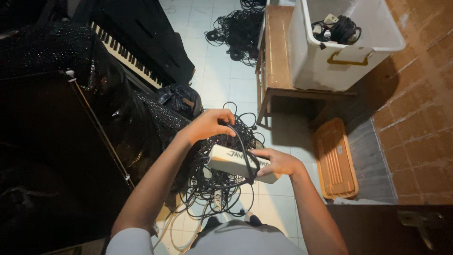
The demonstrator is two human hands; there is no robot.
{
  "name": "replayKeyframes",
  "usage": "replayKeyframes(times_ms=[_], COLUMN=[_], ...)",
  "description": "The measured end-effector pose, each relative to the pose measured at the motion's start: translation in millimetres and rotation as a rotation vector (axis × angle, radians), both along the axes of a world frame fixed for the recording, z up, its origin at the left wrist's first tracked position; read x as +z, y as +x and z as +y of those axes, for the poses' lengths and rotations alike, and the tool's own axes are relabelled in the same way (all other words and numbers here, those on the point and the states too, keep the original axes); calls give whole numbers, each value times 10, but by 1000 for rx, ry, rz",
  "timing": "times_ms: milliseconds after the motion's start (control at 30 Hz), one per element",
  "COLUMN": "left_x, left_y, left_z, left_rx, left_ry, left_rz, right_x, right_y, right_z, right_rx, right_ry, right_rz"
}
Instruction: The person takes an extension cord from a white bin and coils it around a power strip by hand while squatting on the floor. They wrap the long black cable into a bundle.
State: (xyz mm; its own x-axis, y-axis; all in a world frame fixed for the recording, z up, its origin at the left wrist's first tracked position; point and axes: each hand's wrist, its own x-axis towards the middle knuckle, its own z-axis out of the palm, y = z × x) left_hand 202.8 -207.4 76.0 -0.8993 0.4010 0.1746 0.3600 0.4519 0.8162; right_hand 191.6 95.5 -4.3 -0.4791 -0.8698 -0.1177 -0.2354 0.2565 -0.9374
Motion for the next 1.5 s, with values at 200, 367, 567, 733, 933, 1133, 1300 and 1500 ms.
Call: replayKeyframes(times_ms=[200,367,567,733,933,1133,1300,1500], left_x=[-905,-1340,-1477,-1125,-583,-66,137,-284], left_y=[-186,-39,316,446,334,95,-82,-265], left_z=[88,284,233,259,291,251,242,161], left_rx=[-60,2,193,277,109,-61,-164,-134], left_ry=[282,842,295,-212,-697,-812,-533,138], left_rz=[-88,-451,-335,-278,230,701,422,-78], right_x=[-158,-230,-18,153,237,445,305,24], right_y=[-31,-130,-219,-47,106,25,-136,-208], right_z=[-36,-145,-213,-483,-619,-561,-353,-33], right_rx=[-178,-435,-748,-924,-690,-305,75,3], right_ry=[-312,-411,-311,168,448,771,423,-88], right_rz=[-248,-230,227,570,587,285,193,-21])
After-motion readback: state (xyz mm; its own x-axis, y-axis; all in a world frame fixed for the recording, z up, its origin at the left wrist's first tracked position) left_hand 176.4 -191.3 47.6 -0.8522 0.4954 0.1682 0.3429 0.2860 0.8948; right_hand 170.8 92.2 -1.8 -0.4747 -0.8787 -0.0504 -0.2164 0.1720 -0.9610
